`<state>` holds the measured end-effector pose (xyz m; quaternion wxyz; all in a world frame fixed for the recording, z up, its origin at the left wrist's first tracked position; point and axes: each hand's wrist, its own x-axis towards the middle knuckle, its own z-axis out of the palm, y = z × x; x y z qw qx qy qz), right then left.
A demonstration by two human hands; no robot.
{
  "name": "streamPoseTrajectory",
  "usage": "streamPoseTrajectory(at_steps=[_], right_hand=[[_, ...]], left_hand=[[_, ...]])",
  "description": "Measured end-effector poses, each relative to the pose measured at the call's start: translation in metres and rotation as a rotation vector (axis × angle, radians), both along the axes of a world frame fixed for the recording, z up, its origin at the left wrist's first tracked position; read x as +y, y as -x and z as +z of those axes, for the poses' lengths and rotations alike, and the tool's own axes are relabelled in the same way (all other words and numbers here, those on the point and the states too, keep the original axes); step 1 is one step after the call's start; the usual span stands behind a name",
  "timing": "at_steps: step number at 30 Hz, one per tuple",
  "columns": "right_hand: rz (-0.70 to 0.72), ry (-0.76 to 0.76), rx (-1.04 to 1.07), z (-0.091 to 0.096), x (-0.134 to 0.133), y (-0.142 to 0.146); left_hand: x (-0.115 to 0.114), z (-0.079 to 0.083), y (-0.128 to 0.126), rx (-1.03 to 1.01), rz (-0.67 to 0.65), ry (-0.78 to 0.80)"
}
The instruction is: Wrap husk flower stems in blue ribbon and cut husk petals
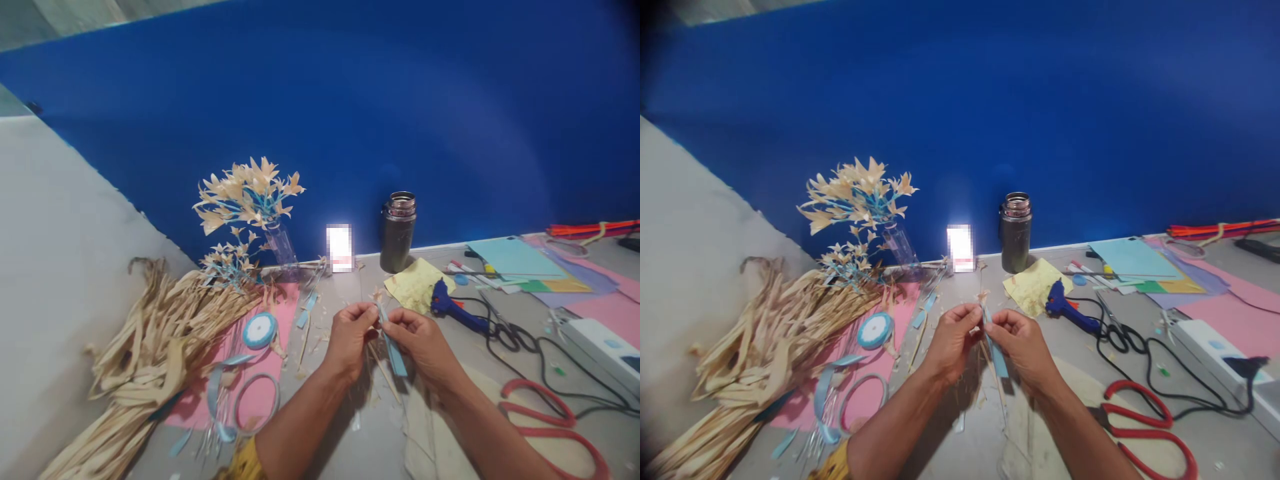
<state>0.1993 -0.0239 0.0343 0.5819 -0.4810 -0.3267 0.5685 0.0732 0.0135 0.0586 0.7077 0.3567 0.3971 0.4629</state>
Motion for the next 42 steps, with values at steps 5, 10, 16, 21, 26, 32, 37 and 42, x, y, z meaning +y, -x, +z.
streamPoseTrajectory(at_steps=[5,10,16,21,26,32,37,42], right_hand=[[-0.002,0.006,-0.076,0.002,0.000,0.000],[-0.012,0.014,-0.148,0.004,-0.001,0.000],[0.008,-0.006,-0.192,0.009,-0.004,0.000],[0.052,-0.033,-0.224,0.008,-0.006,0.000],[-0.006,-0.116,-0.356,0.004,-0.003,-0.001],[0.053,-0.122,-0.276,0.000,-0.003,0.002],[0.119,-0.123,-0.134,0.001,-0.006,0.003],[0.113,-0.122,-0.157,0.002,-0.008,0.004]], left_hand=[[0.001,0.001,0.001,0.004,-0.002,0.009],[0.002,0.000,0.001,0.022,-0.026,-0.008],[0.003,-0.001,0.004,0.019,-0.073,-0.061],[0.004,0.001,0.007,0.011,-0.072,-0.091],[0.003,0.004,0.008,0.027,-0.076,-0.085],[0.003,0.006,0.007,-0.049,-0.103,-0.020],[0.004,0.006,0.008,-0.079,-0.136,0.031],[0.004,0.008,0.009,-0.087,-0.161,0.009]])
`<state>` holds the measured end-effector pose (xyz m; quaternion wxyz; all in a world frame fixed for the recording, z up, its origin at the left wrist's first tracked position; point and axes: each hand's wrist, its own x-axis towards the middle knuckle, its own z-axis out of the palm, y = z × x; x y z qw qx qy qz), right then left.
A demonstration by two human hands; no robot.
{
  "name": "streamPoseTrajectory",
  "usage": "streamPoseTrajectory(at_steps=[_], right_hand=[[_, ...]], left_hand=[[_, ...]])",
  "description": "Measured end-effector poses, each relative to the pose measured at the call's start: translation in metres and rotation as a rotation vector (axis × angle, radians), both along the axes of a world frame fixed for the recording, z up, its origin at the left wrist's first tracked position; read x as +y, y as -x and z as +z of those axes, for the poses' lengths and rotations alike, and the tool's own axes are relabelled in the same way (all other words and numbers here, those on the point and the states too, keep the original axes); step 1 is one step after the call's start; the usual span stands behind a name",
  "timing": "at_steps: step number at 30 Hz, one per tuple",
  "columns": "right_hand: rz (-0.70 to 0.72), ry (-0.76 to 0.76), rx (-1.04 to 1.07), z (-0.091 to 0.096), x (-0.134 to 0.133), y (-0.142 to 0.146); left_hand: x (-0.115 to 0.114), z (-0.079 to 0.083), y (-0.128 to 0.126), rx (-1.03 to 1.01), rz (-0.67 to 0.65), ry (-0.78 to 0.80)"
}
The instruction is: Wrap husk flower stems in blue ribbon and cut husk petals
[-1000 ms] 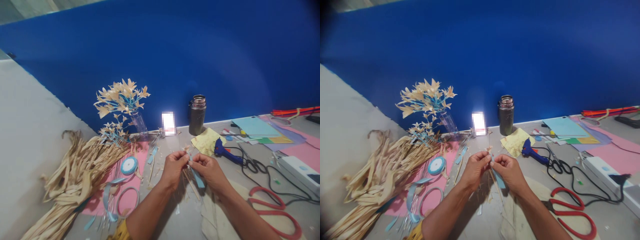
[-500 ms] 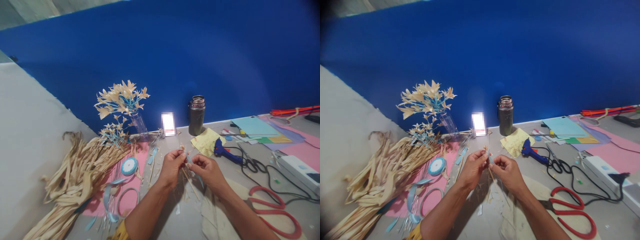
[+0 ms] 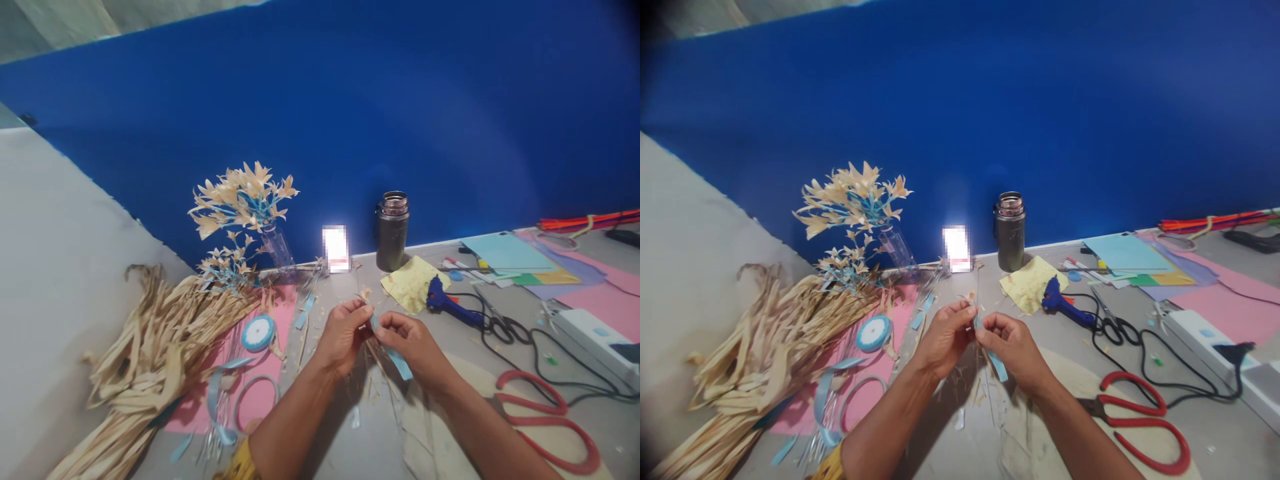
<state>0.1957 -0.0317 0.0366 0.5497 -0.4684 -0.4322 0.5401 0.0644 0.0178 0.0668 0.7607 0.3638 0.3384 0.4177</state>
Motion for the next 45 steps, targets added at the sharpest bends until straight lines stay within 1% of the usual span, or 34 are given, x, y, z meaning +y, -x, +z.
streamPoseTrajectory(at_steps=[3,9,15,22,25,31,33,37,40,45], right_hand=[[-0.048,-0.015,-0.080,0.001,0.001,0.001],[-0.147,-0.030,-0.174,0.004,0.000,0.002],[-0.170,-0.050,-0.269,0.005,-0.001,0.002],[-0.266,-0.116,-0.548,-0.001,-0.005,0.008],[-0.275,-0.147,-0.596,-0.003,-0.005,0.009],[-0.233,-0.153,-0.593,-0.008,-0.006,0.008],[-0.240,-0.178,-0.597,-0.010,-0.006,0.007],[-0.249,-0.242,-0.617,-0.011,-0.007,0.008],[-0.224,-0.229,-0.580,-0.009,-0.007,0.008],[-0.220,-0.208,-0.539,-0.007,-0.007,0.008]], left_hand=[[0.000,0.001,0.001,-0.011,0.000,-0.003],[-0.001,0.001,0.006,0.042,-0.017,-0.030],[-0.003,-0.003,0.005,0.098,0.080,-0.091],[-0.002,-0.009,0.003,0.263,0.170,-0.205],[-0.001,-0.010,0.002,0.307,0.186,-0.241],[-0.002,-0.009,0.001,0.342,0.201,-0.270],[-0.002,-0.009,0.001,0.330,0.221,-0.254],[-0.001,-0.010,-0.001,0.221,0.240,-0.137],[-0.001,-0.009,-0.001,0.147,0.228,-0.063],[0.000,-0.008,0.001,0.080,0.206,0.011]])
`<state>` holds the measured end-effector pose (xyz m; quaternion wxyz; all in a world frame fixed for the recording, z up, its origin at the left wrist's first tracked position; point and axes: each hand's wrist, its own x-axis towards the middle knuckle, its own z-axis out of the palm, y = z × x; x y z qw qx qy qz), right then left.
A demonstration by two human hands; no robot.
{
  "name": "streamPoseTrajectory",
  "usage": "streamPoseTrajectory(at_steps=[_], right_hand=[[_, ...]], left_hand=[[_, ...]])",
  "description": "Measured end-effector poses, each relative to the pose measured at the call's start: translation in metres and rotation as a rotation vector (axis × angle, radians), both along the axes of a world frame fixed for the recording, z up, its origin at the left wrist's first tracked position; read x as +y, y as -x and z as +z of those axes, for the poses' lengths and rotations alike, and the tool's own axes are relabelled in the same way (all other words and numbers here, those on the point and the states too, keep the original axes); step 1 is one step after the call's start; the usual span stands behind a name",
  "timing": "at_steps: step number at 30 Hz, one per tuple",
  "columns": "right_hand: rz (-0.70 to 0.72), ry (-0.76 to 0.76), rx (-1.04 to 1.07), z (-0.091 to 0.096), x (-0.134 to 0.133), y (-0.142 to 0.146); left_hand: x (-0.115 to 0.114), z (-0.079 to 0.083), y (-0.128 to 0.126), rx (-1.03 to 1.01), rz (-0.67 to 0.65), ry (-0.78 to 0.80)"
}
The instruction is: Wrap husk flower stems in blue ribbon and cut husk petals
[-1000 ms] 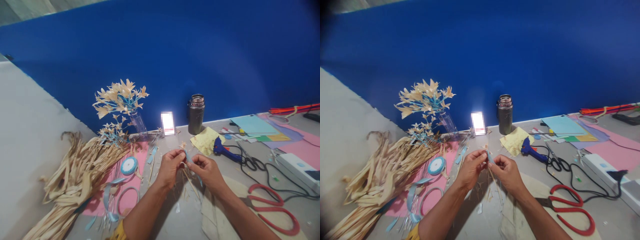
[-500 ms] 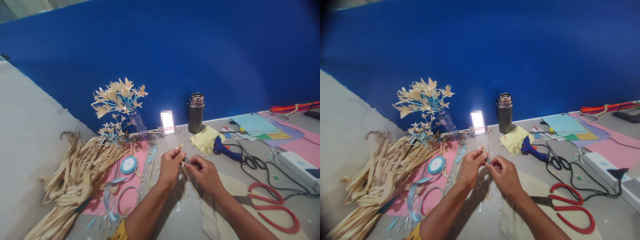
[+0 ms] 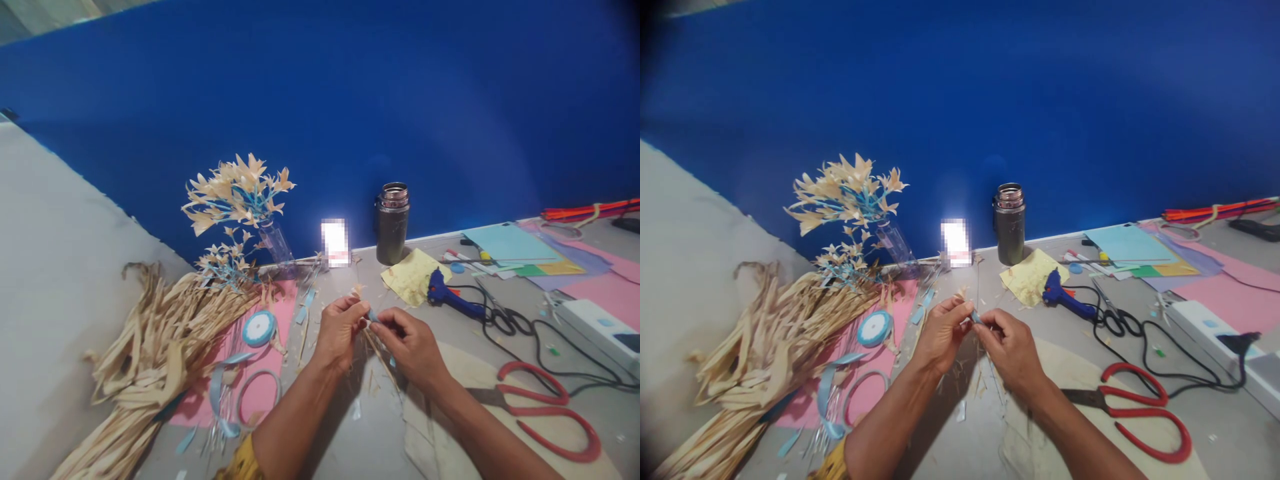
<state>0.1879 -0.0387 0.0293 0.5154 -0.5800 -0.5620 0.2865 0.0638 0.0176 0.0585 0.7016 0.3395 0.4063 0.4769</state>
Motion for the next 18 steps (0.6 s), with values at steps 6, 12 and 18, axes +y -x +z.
streamPoseTrajectory(at_steps=[6,12,18], right_hand=[[0.010,-0.050,-0.069,-0.002,0.000,0.000],[-0.008,-0.048,-0.039,0.000,-0.001,0.001],[-0.038,0.010,0.105,0.009,-0.003,0.000]], left_hand=[[0.002,-0.005,-0.001,-0.059,-0.016,0.031],[-0.002,-0.005,0.001,-0.100,-0.095,0.022],[-0.011,-0.009,0.004,-0.116,-0.062,0.056]])
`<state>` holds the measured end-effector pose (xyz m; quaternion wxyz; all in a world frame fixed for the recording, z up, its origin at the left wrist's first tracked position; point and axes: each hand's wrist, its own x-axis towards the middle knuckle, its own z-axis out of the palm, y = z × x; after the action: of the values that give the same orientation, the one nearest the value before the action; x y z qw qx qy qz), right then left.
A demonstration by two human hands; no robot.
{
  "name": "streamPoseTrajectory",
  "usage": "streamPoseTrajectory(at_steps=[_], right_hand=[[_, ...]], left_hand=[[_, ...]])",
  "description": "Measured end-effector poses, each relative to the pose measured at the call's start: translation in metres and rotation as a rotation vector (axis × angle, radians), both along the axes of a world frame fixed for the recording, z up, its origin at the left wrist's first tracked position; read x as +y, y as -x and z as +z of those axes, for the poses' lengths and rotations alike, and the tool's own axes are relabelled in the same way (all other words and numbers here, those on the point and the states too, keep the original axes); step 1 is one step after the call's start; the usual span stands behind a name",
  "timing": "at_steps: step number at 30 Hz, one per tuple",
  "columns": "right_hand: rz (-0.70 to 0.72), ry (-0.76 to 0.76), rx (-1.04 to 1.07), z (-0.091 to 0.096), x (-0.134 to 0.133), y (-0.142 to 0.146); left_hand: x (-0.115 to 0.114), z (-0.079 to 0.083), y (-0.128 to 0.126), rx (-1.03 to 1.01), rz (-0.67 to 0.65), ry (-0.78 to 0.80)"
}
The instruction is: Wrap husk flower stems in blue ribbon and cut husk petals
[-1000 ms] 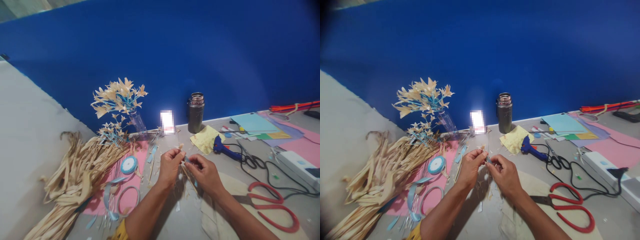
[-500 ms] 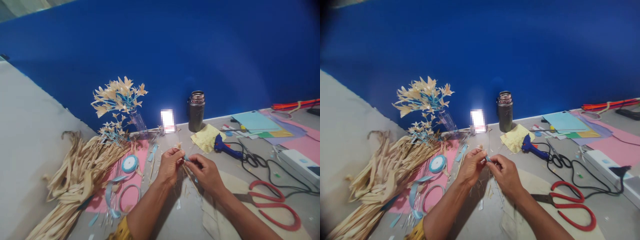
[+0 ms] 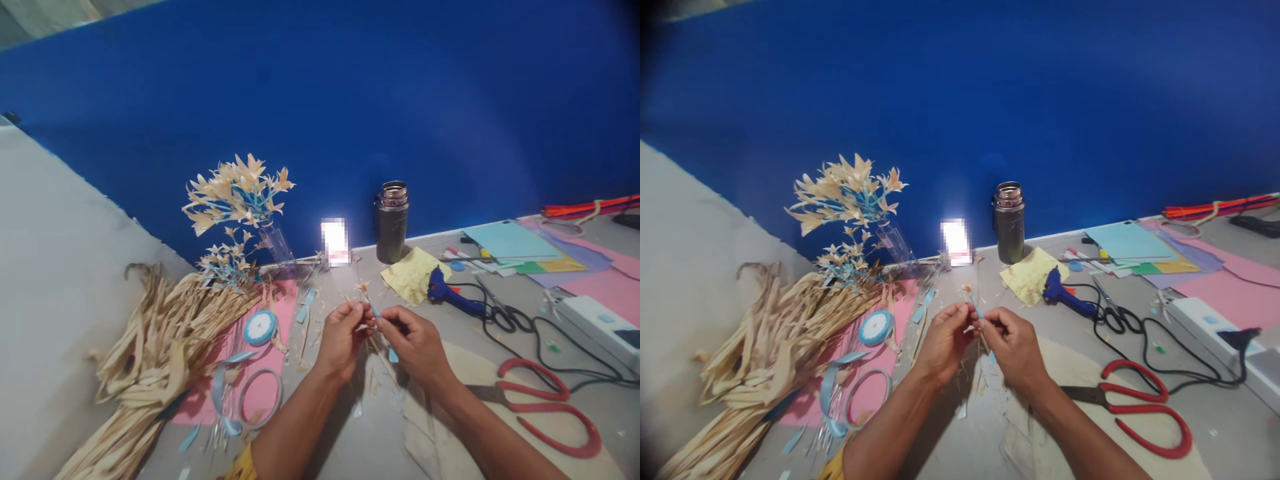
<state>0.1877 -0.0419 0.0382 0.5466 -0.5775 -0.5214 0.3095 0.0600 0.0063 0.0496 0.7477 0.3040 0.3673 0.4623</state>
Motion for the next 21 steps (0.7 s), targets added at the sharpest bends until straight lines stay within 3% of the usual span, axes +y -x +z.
streamPoseTrajectory(at_steps=[6,10,13,17,21], right_hand=[[0.158,0.131,0.394,-0.001,0.005,-0.005],[0.297,0.188,0.683,-0.001,0.007,-0.006],[0.356,0.240,0.778,-0.004,0.008,-0.005],[0.339,0.259,0.711,-0.009,0.009,-0.005],[0.047,0.119,0.302,-0.009,0.007,-0.007]], left_hand=[[-0.007,0.001,-0.001,0.070,-0.030,-0.095],[-0.010,0.005,-0.002,0.041,-0.074,-0.077],[-0.010,0.006,-0.001,0.016,-0.094,-0.035],[-0.007,0.003,-0.001,0.014,-0.051,0.003],[-0.002,0.003,0.001,0.060,0.062,-0.043]])
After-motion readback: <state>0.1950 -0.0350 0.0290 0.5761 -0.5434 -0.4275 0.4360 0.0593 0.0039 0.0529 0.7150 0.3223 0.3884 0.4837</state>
